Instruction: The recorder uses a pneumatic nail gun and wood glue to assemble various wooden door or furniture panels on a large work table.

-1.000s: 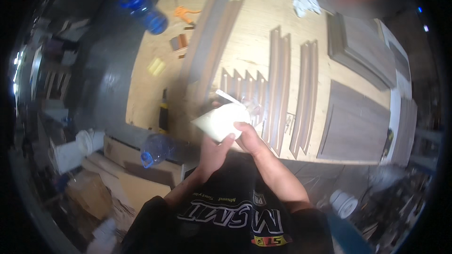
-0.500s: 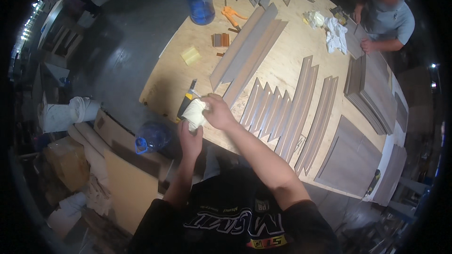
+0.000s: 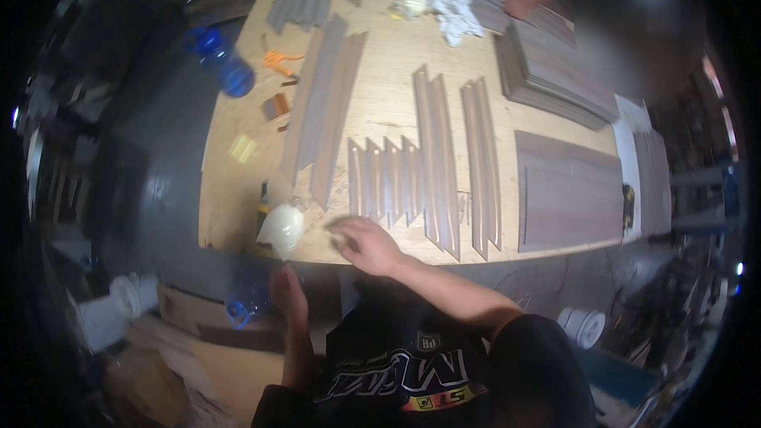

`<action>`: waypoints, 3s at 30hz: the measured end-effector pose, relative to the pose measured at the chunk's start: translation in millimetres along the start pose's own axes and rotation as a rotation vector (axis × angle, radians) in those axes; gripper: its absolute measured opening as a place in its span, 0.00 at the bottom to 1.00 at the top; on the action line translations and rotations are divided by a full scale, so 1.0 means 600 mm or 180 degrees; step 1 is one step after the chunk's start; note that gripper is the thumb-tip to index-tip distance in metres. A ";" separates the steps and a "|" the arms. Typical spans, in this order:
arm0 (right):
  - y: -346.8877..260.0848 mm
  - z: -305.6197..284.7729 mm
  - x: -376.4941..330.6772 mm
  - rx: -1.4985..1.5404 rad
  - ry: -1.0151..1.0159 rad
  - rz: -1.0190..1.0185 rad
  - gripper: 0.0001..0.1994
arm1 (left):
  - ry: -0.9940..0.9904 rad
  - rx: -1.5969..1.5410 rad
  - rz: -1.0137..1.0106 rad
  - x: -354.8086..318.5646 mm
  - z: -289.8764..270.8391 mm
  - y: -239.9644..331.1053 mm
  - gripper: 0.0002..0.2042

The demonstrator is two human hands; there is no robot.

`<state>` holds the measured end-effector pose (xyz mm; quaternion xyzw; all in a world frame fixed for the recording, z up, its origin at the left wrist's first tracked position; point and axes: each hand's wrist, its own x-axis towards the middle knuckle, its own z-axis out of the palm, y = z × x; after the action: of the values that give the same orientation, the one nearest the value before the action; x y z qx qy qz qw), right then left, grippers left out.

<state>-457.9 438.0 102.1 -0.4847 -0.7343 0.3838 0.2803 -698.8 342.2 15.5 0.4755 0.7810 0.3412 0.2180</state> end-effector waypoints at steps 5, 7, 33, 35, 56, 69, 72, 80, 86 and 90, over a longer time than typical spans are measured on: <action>0.026 -0.103 -0.192 -0.0172 0.0396 0.0693 0.17 | -0.0731 -0.0514 0.0360 -0.068 0.032 0.080 0.09; 0.039 -0.146 -0.262 -0.0407 0.0939 0.0973 0.18 | -0.1114 -0.0553 0.0276 -0.094 0.053 0.108 0.10; 0.192 -0.355 -0.657 0.1822 0.1190 0.1242 0.11 | -0.4424 -0.3594 -0.2177 -0.345 0.486 0.531 0.27; 0.203 -0.388 -0.690 0.1546 0.1218 0.1153 0.12 | -0.3232 -0.3414 -0.1751 -0.386 0.499 0.578 0.30; 0.732 -0.940 -0.912 0.0670 0.4763 0.2003 0.19 | -0.3234 0.0496 0.2676 -0.464 0.768 0.922 0.28; 0.802 -1.030 -0.858 0.0935 0.3502 0.2757 0.16 | -0.3412 0.0928 0.2771 -0.455 0.848 0.896 0.26; 0.802 -1.037 -0.855 0.0577 0.3322 0.2993 0.15 | -0.3356 0.0825 0.3096 -0.447 0.869 0.892 0.27; 0.813 -1.045 -0.850 0.0120 0.3253 0.2928 0.14 | -0.3429 0.0942 0.3023 -0.442 0.888 0.908 0.28; 0.821 -1.045 -0.854 0.0057 0.3285 0.2831 0.14 | -0.3337 0.1176 0.2909 -0.450 0.888 0.914 0.27; 0.827 -1.046 -0.860 -0.0036 0.3198 0.2806 0.14 | -0.3348 0.1365 0.2934 -0.453 0.894 0.920 0.27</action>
<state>472.6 259.7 11.3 -0.8608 -0.2497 0.1861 0.4026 108.6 448.6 68.1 0.8891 0.3432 -0.0356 0.3006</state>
